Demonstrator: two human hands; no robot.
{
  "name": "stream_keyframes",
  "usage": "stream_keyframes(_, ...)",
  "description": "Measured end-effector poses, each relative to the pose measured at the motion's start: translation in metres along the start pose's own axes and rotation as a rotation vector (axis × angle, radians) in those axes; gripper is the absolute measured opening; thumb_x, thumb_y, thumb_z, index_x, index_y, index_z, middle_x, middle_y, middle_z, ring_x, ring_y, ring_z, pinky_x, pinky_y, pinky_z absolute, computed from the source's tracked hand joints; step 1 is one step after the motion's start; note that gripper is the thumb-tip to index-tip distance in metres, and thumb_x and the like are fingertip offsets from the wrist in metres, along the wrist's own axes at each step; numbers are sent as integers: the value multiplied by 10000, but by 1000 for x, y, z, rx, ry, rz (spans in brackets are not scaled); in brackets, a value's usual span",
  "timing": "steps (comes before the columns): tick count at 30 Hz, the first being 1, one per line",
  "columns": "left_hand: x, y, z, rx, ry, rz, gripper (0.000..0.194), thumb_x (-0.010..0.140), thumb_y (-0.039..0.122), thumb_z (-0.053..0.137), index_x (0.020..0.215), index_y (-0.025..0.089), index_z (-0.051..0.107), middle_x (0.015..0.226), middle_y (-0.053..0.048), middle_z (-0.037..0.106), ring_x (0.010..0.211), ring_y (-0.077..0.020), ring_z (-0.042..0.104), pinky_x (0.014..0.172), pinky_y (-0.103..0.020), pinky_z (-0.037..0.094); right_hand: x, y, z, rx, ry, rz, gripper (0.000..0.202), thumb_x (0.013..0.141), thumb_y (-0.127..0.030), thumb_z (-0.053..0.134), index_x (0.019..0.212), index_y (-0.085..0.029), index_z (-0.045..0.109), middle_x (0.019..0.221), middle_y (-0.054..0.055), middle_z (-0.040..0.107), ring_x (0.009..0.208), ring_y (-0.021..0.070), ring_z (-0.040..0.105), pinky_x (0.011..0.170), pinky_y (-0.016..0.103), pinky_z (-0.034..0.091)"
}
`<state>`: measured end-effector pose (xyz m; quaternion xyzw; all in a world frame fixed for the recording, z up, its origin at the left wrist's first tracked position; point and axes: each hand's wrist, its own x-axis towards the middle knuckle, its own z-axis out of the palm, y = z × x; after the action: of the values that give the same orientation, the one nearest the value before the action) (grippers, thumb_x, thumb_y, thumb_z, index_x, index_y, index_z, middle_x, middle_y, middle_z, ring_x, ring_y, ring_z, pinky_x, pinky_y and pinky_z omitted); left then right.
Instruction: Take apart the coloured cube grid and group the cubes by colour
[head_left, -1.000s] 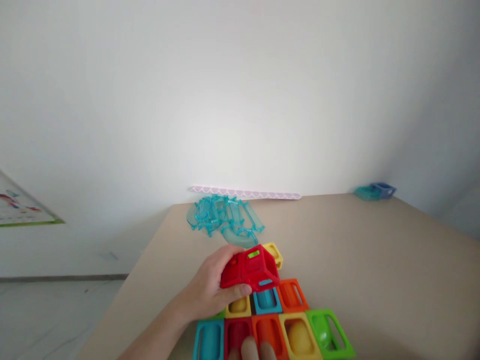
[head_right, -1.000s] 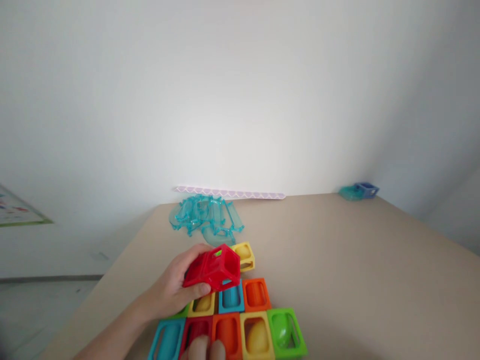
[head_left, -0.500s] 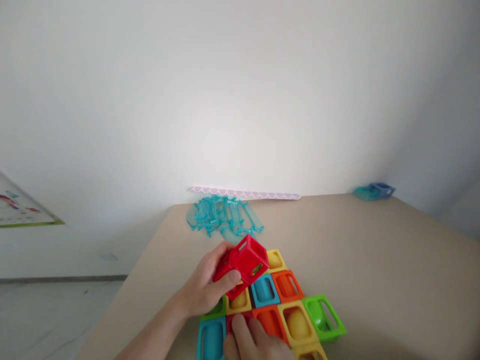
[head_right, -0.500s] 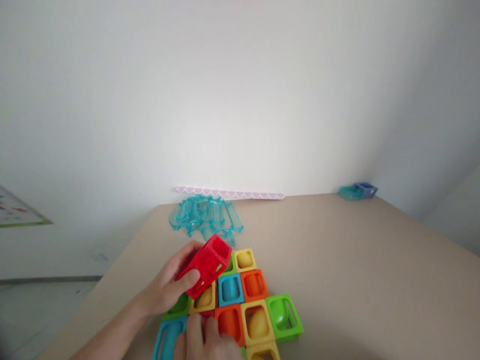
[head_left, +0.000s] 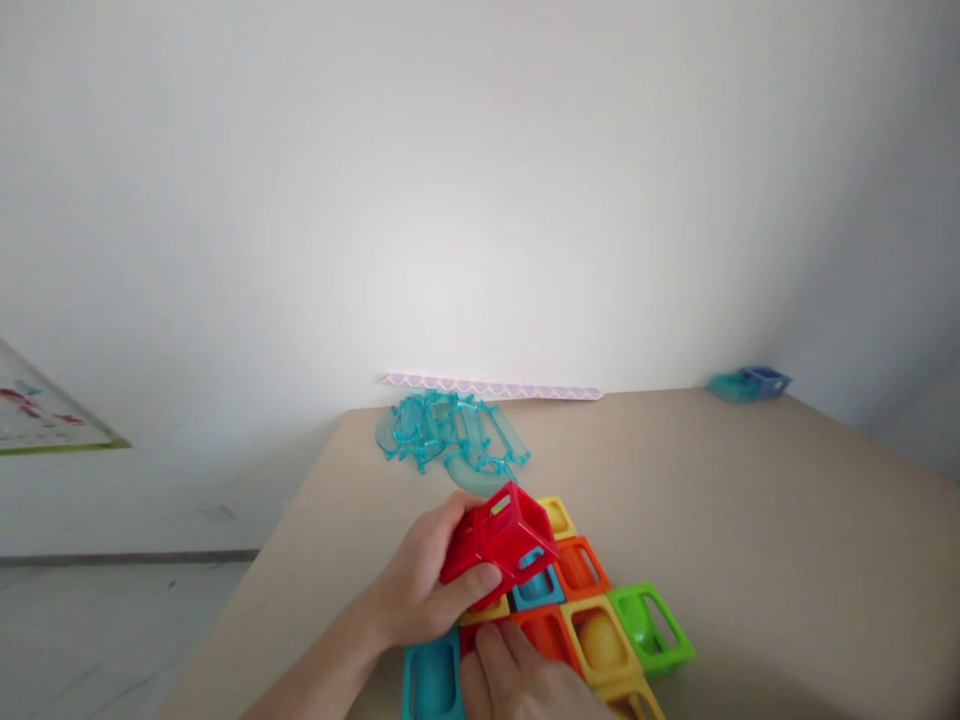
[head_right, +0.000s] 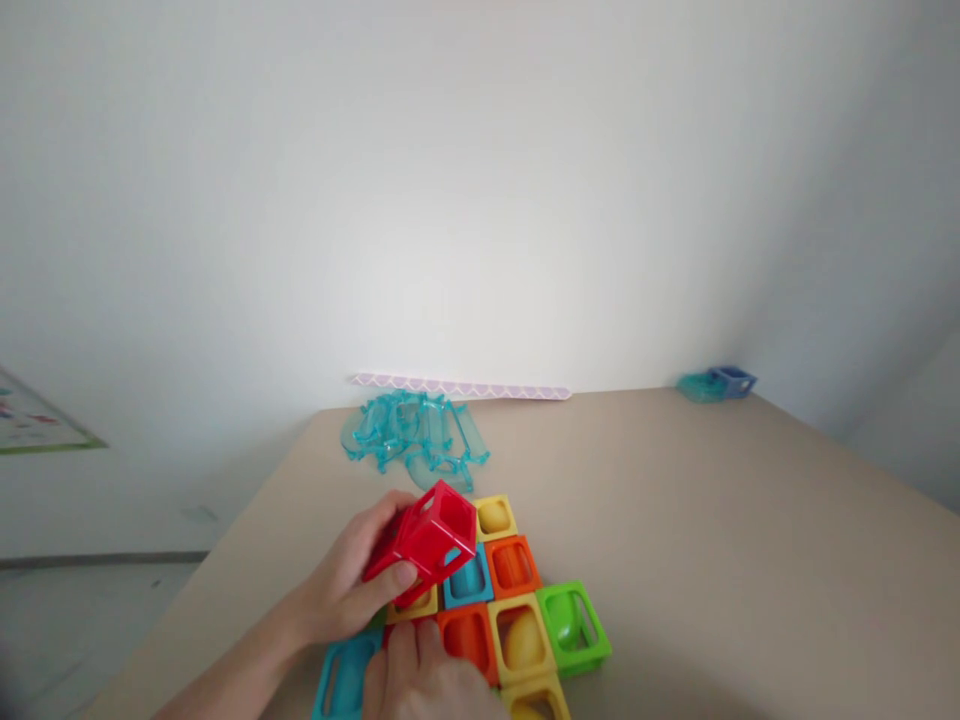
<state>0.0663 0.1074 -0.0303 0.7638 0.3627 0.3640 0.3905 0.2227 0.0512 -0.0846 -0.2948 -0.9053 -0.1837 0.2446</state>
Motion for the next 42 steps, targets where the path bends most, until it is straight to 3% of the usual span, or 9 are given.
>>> stream_keyframes(7,3,0,1,35,25,7,410,835,448,588,1127,169,517,974,-79,632,839,-225,601,761,-318,470,30,20,-35,202,-212,44,67,774,-97,557,799,-158,564,722,31,664,555,166,607,462,245,451)
stream_keyframes(12,4,-5,2,-125,130,-38,372,881,457,537,1120,174,504,981,-68,616,847,-202,577,777,-297,468,40,30,-46,192,-290,17,49,791,-138,600,840,-137,607,783,85,679,711,229,648,560,283,490)
stream_keyframes(15,4,-7,1,-278,172,-104,351,903,466,508,1101,177,512,978,-64,607,862,-197,571,778,-287,468,48,38,-56,339,-446,146,100,756,-159,673,841,-136,627,793,74,685,708,209,639,588,271,478)
stream_keyframes(18,4,-8,-1,-360,143,-145,367,886,477,538,1091,172,530,960,-62,614,854,-198,580,764,-285,472,57,48,-67,552,-645,304,143,715,-183,709,847,-143,668,838,67,701,706,174,645,588,227,457)
stream_keyframes(21,5,-12,-3,-421,146,-164,376,885,471,549,1122,180,534,952,-50,626,805,-174,585,740,-272,475,59,54,-68,691,-738,344,152,752,-235,652,872,-158,705,858,66,713,719,177,665,567,211,437)
stream_keyframes(25,3,-20,-3,-436,184,-182,363,887,470,550,1118,189,546,904,-28,623,771,-154,574,728,-263,475,54,54,-62,732,-655,336,175,794,-295,600,844,-174,716,865,58,708,725,183,661,591,223,437)
stream_keyframes(32,3,-20,-3,-434,216,-164,417,869,472,577,1187,206,537,923,-33,643,774,-167,584,720,-274,484,55,47,-65,703,-603,356,124,769,-238,635,863,-165,669,878,55,681,762,185,626,643,240,429)
stream_keyframes(37,5,-19,-2,-516,162,-177,446,867,475,576,1215,201,518,905,-51,658,730,-177,606,658,-274,483,52,47,-62,669,-412,139,257,803,-190,591,1055,-240,586,882,16,597,775,168,555,700,253,412)
stream_keyframes(42,4,-24,-3,-498,200,-179,449,869,451,585,1238,207,508,870,-33,643,750,-173,594,676,-265,476,55,55,-68,769,-448,84,269,798,-117,591,1037,-239,606,905,10,536,715,125,514,614,207,390)
